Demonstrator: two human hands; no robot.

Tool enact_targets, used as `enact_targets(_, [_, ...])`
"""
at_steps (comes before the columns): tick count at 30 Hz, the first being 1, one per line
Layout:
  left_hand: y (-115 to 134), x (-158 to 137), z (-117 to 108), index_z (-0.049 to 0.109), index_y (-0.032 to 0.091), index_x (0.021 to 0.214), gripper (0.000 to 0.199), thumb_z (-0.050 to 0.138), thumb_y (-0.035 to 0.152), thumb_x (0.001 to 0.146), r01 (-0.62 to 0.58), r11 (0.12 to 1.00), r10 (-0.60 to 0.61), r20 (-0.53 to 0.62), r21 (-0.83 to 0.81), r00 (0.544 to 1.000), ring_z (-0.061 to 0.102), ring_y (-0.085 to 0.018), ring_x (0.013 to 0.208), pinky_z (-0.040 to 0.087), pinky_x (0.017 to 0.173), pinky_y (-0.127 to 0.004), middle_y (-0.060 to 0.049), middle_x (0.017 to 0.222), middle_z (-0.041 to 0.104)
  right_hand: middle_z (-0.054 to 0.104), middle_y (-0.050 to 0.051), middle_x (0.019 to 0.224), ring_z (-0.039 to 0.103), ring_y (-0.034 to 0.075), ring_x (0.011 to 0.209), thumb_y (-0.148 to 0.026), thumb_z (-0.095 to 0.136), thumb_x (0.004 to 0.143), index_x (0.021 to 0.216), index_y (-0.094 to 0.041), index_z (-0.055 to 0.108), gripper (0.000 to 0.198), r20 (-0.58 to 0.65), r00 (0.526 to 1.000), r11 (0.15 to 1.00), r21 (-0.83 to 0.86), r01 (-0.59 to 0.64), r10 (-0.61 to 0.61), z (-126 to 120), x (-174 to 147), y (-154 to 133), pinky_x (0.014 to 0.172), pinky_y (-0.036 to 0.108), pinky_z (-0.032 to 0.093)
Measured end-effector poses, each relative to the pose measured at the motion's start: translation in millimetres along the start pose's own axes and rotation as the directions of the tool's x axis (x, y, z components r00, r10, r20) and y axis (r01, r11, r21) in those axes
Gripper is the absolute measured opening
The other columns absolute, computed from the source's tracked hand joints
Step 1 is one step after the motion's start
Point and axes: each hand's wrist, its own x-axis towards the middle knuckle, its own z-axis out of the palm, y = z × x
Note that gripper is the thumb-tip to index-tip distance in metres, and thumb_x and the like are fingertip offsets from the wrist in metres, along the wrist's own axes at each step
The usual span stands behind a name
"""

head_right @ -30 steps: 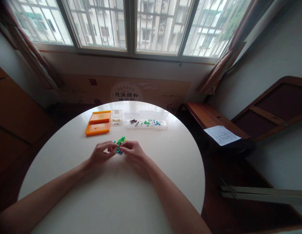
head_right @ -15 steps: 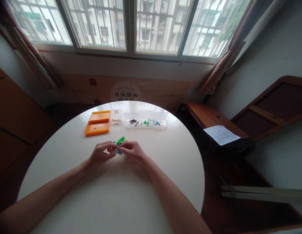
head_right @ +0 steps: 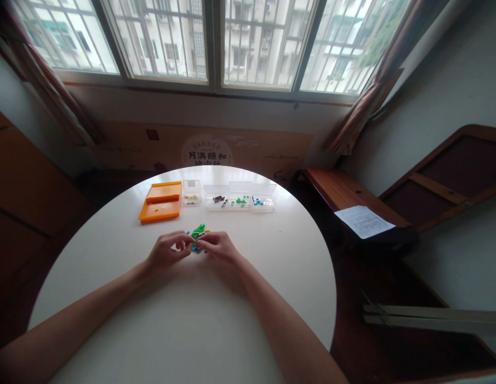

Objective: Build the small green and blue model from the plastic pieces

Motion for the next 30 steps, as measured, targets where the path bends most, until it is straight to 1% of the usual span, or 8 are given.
enact_targets(13, [0.4,0.4,-0.8,0.066,0.017,0.081,0.011,0.058,0.015,0.074,0.003,1.0,-0.003,0.009,-0.012,1.0,0.049,-0.007,0.051,0.042,0.051,-0.017,0.001,0.066,0.059,0.066,0.005,0.065,0.052,0.009,0.052,-0.037,0.068,0.069,0.08,-0.011,0.071,0.029,0.002,1.0,1.0,0.0,0.002,-0.002,-0.5,0.0,2.0,0.05,0.021,0.041])
enact_targets(18, [0.8,0.6,-0.7,0.066,0.018,0.082,0.012,0.058,0.014,0.074,0.007,1.0,-0.006,0.014,-0.015,1.0,0.049,-0.007,0.051,0.041,0.051,-0.017,0.001,0.067,0.059,0.067,0.006,0.069,0.053,0.01,0.054,-0.038,0.068,0.069,0.082,-0.011,0.071,0.029,0.019,1.0,1.0,0.013,0.009,-0.01,-0.5,-0.4,0.2,0.053,0.022,0.042])
enact_targets(25, [-1.7,0.2,-0.2,0.067,0.017,0.083,0.012,0.059,0.015,0.074,0.012,1.0,-0.012,0.025,-0.017,1.0,0.049,-0.007,0.052,0.041,0.052,-0.017,0.001,0.066,0.059,0.066,0.005,0.067,0.053,0.009,0.053,-0.038,0.068,0.069,0.081,-0.011,0.071,0.03,0.015,1.0,1.0,0.006,0.011,-0.011,-1.1,-0.3,0.1,0.051,0.021,0.041])
enact_targets(30, [-4.3,-0.1,-0.2,0.068,0.017,0.087,0.013,0.058,0.017,0.078,-0.001,1.0,0.002,0.03,-0.029,1.0,0.049,-0.007,0.052,0.041,0.052,-0.017,0.0,0.066,0.058,0.066,0.006,0.068,0.053,0.01,0.053,-0.04,0.067,0.069,0.082,-0.011,0.071,0.032,0.006,1.0,1.0,-0.016,0.003,-0.003,-1.0,-0.2,1.9,0.051,0.021,0.041])
